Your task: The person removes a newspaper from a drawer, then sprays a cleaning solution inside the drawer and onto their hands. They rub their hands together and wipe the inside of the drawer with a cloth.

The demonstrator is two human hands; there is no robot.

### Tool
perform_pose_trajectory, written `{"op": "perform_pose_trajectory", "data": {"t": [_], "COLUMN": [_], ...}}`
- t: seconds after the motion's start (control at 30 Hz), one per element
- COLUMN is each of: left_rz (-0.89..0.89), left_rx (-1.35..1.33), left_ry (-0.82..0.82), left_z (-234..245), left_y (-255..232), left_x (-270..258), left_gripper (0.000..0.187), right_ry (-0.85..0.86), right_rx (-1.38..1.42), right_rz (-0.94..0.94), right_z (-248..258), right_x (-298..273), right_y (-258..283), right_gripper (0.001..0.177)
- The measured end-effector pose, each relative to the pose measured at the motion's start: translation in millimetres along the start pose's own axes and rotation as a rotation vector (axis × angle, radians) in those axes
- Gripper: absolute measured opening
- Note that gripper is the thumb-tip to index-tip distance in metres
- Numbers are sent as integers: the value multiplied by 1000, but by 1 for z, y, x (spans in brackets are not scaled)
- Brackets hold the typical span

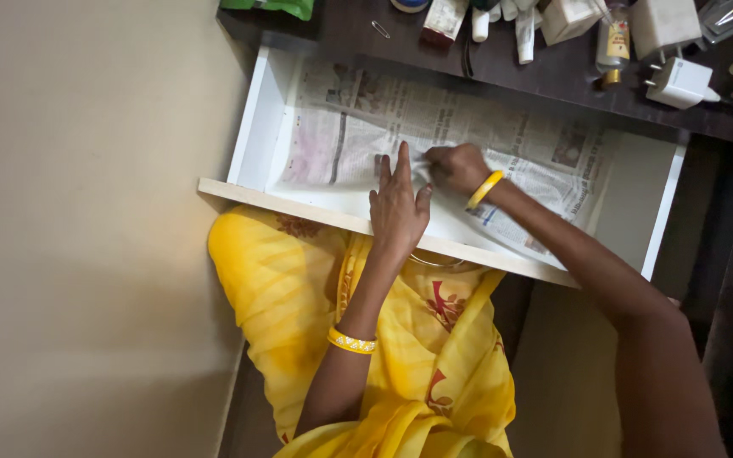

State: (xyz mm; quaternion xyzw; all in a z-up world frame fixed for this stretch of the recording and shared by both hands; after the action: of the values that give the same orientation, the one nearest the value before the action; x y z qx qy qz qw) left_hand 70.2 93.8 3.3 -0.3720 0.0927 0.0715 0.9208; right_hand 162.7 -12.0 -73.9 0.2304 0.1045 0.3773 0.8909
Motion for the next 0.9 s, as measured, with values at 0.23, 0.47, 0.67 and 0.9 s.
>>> {"op": "perform_pose_trajectory", "data": {"t": [0.23,0.47,0.67,0.9], "left_rz": [-20,-156,-457,-529], "left_rx": [76,342,419,513], "left_ry": [-244,-538,-696,-802], "left_z": [36,75,129,174], "left_y": [-17,-27,-38,-47], "left_x": [-14,-20,-45,-130], "left_gripper": [98,76,13,21], "right_ry": [151,188,226,194], "right_rx": [520,543,447,351], "right_rz": [-275,-111,-152,126], "right_z": [95,124,141,146], "right_x": [-18,-34,-52,-99], "right_y": [-40,14,76,189], "right_gripper": [21,24,30,25]}}
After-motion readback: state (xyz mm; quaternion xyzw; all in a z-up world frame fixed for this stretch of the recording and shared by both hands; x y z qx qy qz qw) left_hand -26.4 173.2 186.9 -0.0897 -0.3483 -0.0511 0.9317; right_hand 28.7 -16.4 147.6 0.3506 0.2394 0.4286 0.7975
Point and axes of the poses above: each hand's wrist, its own x-axis towards the middle knuckle, its own z-axis out of the back of the hand, y = z × x, the point moved 10 cm from there along x, towards the middle knuckle, and after that the axes turned 4 degrees about y, right-handed, at the moved point
